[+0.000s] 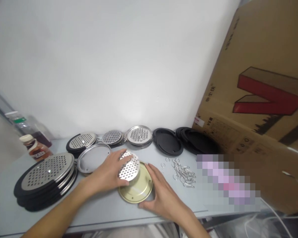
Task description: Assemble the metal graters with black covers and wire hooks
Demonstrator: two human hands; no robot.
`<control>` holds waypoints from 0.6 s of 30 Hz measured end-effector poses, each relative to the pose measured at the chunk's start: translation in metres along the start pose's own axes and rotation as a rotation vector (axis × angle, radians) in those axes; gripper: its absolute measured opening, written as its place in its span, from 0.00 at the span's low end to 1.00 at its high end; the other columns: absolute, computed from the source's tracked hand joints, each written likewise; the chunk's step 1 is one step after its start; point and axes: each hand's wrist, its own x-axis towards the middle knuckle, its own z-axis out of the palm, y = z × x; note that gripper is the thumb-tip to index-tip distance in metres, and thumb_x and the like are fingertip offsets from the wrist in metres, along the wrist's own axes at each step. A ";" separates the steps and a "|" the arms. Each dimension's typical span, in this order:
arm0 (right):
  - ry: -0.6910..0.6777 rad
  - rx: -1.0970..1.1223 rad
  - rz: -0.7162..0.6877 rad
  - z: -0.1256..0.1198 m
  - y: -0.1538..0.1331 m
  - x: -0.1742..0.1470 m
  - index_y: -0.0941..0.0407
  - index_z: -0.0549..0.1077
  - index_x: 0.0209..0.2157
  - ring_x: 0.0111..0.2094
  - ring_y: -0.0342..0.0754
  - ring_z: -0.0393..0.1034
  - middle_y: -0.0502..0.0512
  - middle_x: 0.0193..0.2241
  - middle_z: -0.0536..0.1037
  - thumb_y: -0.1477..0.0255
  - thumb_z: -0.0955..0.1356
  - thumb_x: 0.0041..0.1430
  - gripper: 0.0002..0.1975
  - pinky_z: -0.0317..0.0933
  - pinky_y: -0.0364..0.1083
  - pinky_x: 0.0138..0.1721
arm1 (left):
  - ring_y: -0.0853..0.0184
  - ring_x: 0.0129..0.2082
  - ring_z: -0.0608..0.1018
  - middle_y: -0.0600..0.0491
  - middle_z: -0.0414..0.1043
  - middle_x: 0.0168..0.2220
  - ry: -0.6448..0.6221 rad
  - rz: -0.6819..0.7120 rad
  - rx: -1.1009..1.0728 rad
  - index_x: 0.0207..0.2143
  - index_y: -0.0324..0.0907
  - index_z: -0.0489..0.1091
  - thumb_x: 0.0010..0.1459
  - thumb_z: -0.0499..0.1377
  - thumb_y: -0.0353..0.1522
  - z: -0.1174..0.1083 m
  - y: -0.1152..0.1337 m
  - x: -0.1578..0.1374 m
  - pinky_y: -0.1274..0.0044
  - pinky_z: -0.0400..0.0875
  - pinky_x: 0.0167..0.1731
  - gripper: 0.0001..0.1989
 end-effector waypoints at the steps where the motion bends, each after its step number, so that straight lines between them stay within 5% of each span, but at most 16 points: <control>1: 0.003 0.002 -0.002 0.000 0.000 0.000 0.47 0.40 0.68 0.67 0.59 0.41 0.57 0.68 0.46 0.67 0.77 0.42 0.58 0.44 0.58 0.66 | 0.46 0.63 0.56 0.45 0.52 0.65 -0.008 0.013 0.014 0.61 0.52 0.58 0.42 0.71 0.40 0.005 0.007 -0.004 0.54 0.51 0.60 0.44; 7: -0.008 0.003 0.004 -0.001 -0.001 0.000 0.47 0.38 0.68 0.68 0.57 0.41 0.56 0.68 0.46 0.67 0.77 0.42 0.60 0.44 0.57 0.66 | 0.47 0.60 0.59 0.47 0.58 0.61 -0.024 0.102 -0.002 0.55 0.51 0.65 0.37 0.74 0.38 0.018 0.024 -0.003 0.53 0.54 0.59 0.40; 18: -0.007 0.020 0.026 -0.005 -0.005 0.000 0.46 0.40 0.68 0.67 0.58 0.44 0.57 0.68 0.47 0.65 0.76 0.44 0.57 0.46 0.57 0.65 | 0.50 0.64 0.57 0.47 0.51 0.65 -0.146 0.084 -0.359 0.60 0.52 0.63 0.43 0.71 0.43 0.030 0.003 0.002 0.61 0.55 0.61 0.40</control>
